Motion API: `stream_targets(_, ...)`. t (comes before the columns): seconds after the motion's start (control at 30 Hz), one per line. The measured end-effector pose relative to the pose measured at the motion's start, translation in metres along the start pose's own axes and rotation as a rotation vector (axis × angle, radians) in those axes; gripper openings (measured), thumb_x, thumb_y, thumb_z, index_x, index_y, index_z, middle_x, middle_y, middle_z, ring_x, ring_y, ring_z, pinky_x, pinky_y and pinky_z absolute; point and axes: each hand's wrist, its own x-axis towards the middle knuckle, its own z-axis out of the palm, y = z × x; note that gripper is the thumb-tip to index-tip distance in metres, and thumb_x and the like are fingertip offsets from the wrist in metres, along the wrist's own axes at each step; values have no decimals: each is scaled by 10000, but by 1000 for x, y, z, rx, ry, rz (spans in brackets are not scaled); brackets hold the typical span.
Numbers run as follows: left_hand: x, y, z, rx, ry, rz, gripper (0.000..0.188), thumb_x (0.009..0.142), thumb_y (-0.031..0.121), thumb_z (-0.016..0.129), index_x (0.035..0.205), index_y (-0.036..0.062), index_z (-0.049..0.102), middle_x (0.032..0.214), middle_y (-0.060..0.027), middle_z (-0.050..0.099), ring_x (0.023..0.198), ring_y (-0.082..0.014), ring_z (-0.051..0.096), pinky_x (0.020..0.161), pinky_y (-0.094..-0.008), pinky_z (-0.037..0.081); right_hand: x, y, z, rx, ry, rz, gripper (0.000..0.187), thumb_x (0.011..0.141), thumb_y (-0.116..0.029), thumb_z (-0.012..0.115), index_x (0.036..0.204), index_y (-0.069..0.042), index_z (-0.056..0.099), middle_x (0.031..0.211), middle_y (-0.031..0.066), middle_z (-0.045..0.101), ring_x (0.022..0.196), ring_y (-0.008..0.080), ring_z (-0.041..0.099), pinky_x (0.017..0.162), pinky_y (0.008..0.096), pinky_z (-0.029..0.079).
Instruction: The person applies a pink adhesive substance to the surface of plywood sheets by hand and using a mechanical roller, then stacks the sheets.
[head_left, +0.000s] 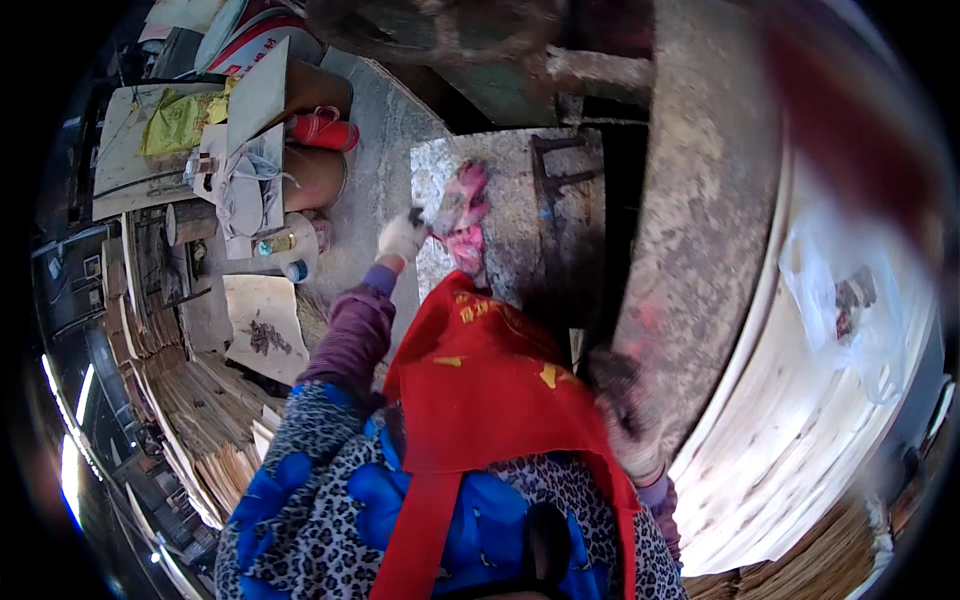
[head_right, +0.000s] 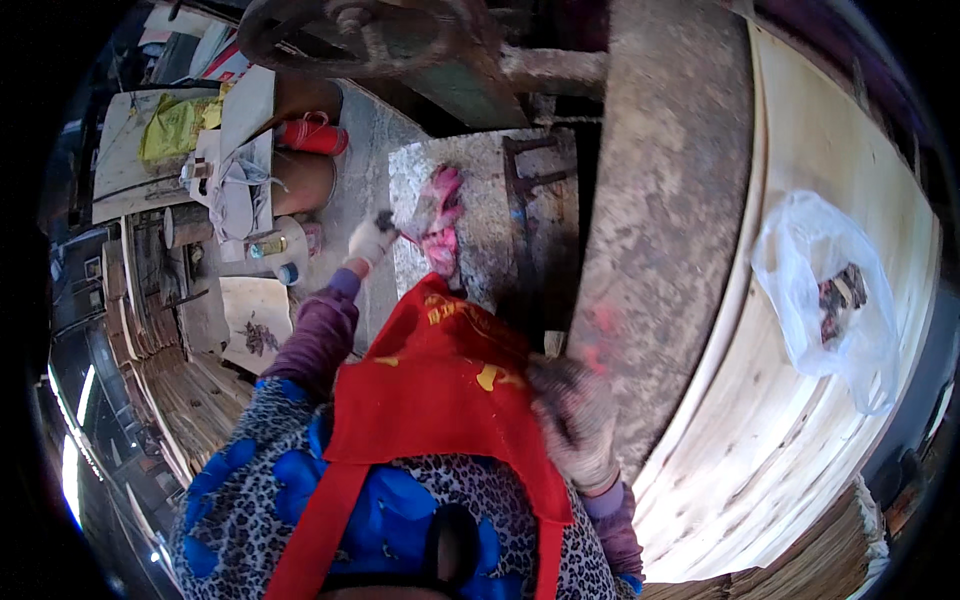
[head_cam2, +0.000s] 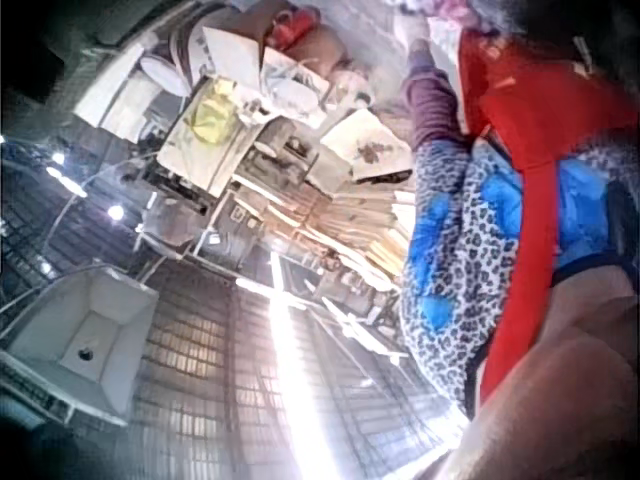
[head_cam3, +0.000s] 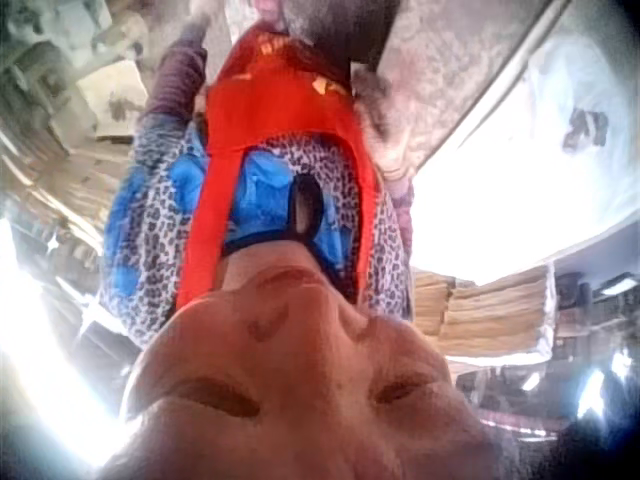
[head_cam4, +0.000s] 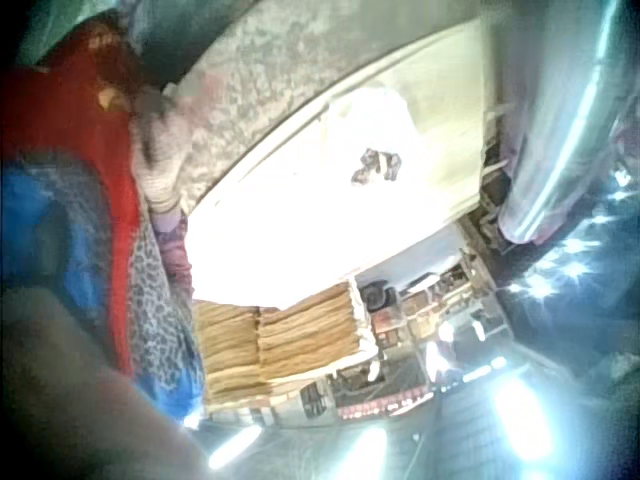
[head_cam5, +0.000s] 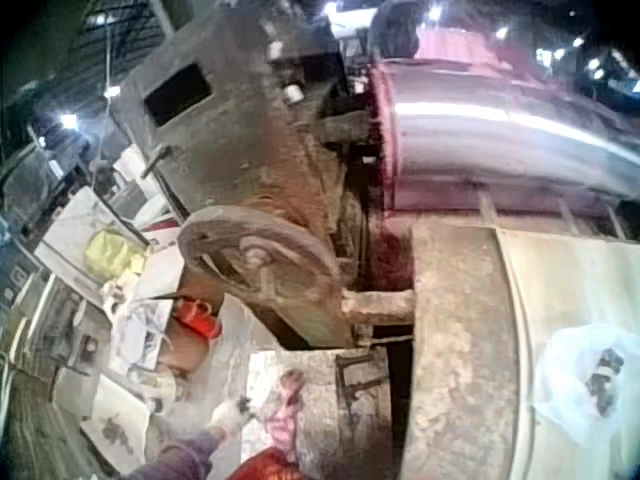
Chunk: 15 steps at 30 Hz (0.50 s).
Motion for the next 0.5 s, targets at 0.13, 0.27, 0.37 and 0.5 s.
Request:
stream_targets(0.13,20,-35,52,307,-59,-97,527,709,182,595,1215,176,449,1154,-123,529,989,-294,557,822,-398,438,21,-11,39,-118,-77,-31,249,697,-43,587,945,-21,591,998,144,584,888,315,555,777,374,438)
stream_targets(0.27,47,-49,87,447,234,380,495,729,108,540,1210,181,445,1309,-121,377,1047,-294,521,808,-416,436,19,-5,69,-132,-42,127,209,736,-15,547,940,3,586,949,155,589,862,296,568,770,348,442)
stream_targets(0.37,64,-36,71,222,78,242,346,754,204,521,1095,145,523,1119,-152,525,940,-319,565,743,-425,456,28,15,108,75,5,461,183,793,-21,508,956,23,578,927,158,589,860,270,574,775,321,436)
stream_targets(0.5,95,-49,75,-50,9,-111,339,761,310,483,1021,109,568,865,-201,613,842,-355,588,735,-428,465,57,116,208,135,-144,608,349,860,-173,492,1140,36,504,1071,148,570,990,196,540,865,269,394)
